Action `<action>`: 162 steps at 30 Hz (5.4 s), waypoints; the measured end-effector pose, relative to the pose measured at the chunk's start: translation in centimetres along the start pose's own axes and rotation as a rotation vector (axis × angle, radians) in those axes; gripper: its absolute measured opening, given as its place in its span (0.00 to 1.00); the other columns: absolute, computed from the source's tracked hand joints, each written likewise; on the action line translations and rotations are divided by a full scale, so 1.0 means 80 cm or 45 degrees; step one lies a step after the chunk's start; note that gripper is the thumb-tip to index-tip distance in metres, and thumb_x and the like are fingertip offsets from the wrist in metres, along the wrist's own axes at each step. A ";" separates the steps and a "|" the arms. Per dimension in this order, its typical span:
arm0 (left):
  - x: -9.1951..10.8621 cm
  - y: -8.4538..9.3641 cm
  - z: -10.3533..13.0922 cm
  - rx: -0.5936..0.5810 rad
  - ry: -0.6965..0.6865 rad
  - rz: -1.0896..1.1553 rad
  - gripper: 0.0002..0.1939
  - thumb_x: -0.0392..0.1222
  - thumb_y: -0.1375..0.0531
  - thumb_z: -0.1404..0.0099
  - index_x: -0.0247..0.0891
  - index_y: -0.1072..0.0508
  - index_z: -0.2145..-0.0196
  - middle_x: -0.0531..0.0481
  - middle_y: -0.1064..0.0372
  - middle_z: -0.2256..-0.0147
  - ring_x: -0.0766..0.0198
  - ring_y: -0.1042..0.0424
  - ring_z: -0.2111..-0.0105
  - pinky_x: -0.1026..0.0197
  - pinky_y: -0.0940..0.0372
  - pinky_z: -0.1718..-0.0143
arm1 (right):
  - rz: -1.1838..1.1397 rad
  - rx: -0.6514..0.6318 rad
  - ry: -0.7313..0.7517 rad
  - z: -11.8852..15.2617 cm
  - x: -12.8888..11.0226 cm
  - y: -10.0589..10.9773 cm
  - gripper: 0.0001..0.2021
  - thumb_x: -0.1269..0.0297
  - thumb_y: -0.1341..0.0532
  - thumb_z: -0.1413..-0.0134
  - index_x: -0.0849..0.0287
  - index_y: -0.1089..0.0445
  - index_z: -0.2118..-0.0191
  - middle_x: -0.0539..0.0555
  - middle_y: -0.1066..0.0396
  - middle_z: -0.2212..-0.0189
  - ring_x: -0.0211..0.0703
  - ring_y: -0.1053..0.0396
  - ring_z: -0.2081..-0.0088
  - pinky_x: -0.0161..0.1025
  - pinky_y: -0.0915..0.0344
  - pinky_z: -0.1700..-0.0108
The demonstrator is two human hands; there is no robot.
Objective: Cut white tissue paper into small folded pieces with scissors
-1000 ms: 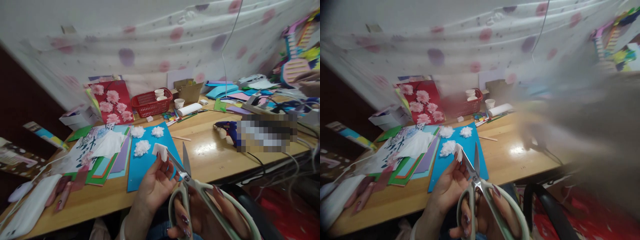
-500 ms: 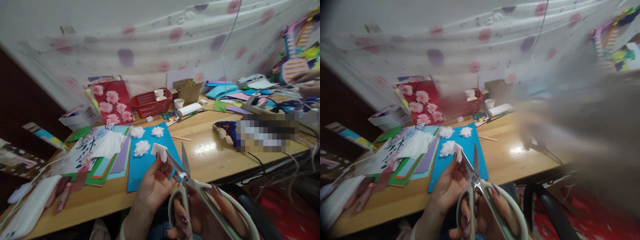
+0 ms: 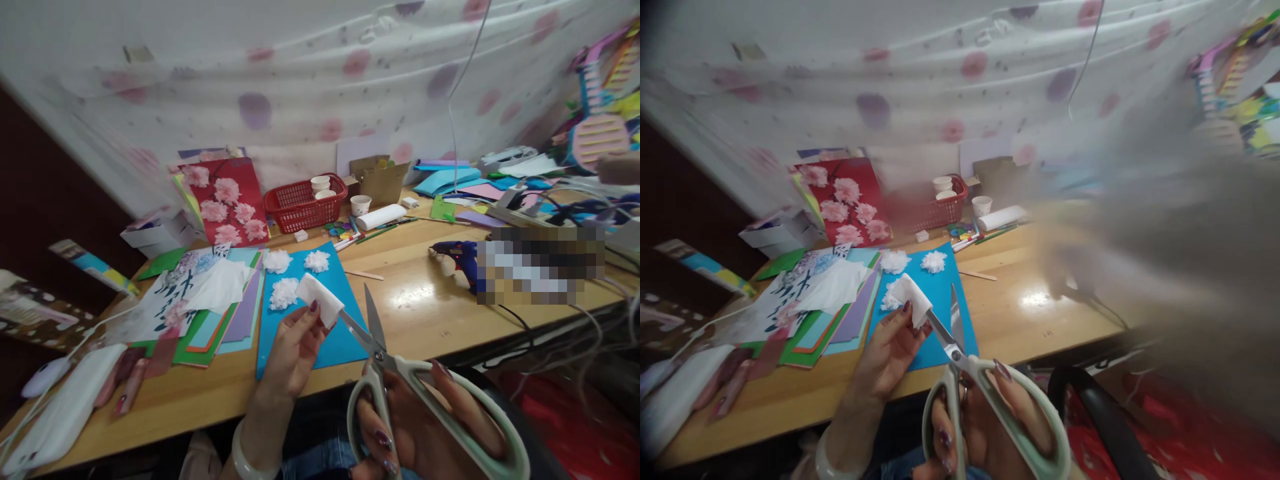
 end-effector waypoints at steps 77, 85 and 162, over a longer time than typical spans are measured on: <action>-0.007 -0.003 0.003 -0.305 -0.162 -0.796 0.14 0.49 0.31 0.48 0.34 0.19 0.70 0.47 0.23 0.74 0.60 0.28 0.69 0.62 0.35 0.64 | 2.557 1.511 0.464 0.056 -0.156 0.109 0.14 0.57 0.48 0.44 0.59 0.30 0.63 0.62 0.24 0.65 0.57 0.27 0.63 0.47 0.36 0.62; -0.030 -0.018 0.024 -0.528 -0.122 -1.307 0.11 0.45 0.37 0.41 0.32 0.22 0.70 0.46 0.23 0.70 0.59 0.28 0.67 0.62 0.37 0.65 | 1.561 0.815 0.469 0.018 -0.068 0.047 0.15 0.50 0.42 0.44 0.56 0.28 0.62 0.57 0.23 0.64 0.47 0.26 0.64 0.39 0.30 0.61; -0.022 -0.014 0.047 -0.442 0.061 -0.597 0.17 0.43 0.32 0.47 0.35 0.29 0.62 0.51 0.30 0.69 0.67 0.31 0.70 0.66 0.36 0.69 | 1.461 0.615 0.920 0.026 -0.044 0.029 0.12 0.73 0.40 0.45 0.49 0.21 0.63 0.50 0.21 0.75 0.40 0.24 0.75 0.32 0.29 0.71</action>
Point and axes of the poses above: each hand's wrist, its own z-axis away from the middle knuckle, its own y-axis out of the back of the hand, x = y × z, the point moved 6 cm from there along -z, towards the middle knuckle
